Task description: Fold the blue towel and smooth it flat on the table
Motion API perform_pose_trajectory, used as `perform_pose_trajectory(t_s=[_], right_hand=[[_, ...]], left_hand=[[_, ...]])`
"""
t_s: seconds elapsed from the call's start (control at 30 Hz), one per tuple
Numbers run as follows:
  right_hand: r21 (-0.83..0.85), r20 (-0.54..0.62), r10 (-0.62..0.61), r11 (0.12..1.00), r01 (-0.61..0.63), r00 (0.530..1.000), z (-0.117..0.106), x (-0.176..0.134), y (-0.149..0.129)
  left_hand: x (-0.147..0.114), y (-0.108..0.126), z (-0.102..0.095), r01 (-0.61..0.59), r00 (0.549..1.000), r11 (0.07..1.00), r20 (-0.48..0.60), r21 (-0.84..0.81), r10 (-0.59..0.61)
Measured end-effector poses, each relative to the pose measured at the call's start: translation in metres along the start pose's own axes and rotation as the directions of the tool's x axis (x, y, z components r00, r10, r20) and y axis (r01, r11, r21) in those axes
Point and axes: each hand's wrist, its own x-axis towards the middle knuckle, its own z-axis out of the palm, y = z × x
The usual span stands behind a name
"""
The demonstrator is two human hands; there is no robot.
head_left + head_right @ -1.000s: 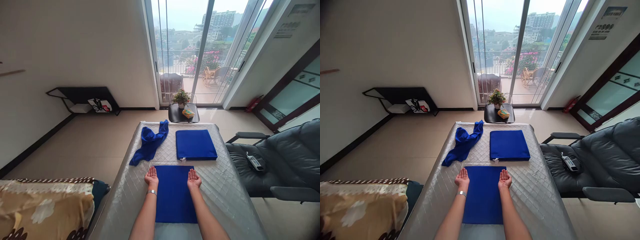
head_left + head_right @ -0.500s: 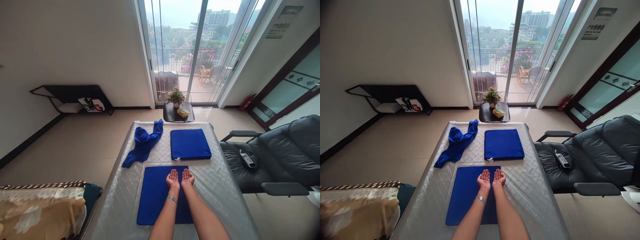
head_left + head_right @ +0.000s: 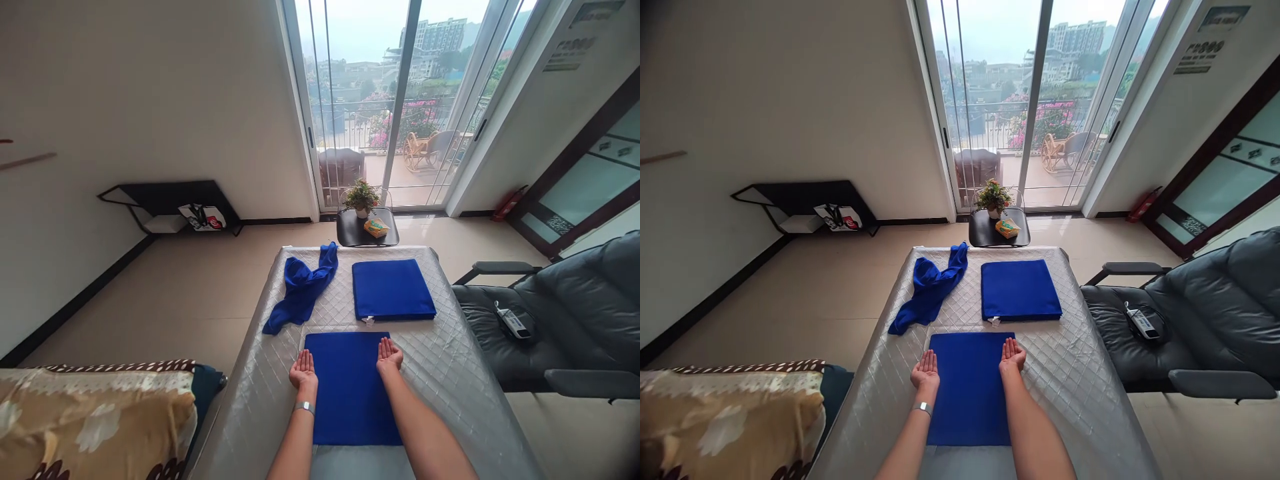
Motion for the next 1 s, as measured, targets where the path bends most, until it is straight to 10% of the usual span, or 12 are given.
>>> perform_pose_trajectory(t_s=[0.33,0.67,0.8,1.0], right_hand=[[0.021,0.182,0.015,1.000,-0.019,0.983,-0.048,-0.031,-0.011],[0.023,0.086,0.058,0.998,-0.061,0.995,-0.065,-0.020,0.003],[0.030,0.072,0.056,0.998,-0.059,0.996,-0.064,-0.019,0.003],[0.062,0.071,0.065,0.996,-0.070,0.995,-0.063,-0.022,0.000]], left_hand=[[-0.027,-0.012,-0.008,0.085,0.993,0.996,0.088,-0.018,-0.083],[-0.107,-0.179,-0.002,0.358,0.902,0.914,0.180,0.189,-0.391],[-0.094,-0.158,-0.006,0.303,0.934,0.941,0.150,0.150,-0.325],[-0.049,-0.053,-0.027,0.127,0.991,0.992,0.048,0.017,-0.128]])
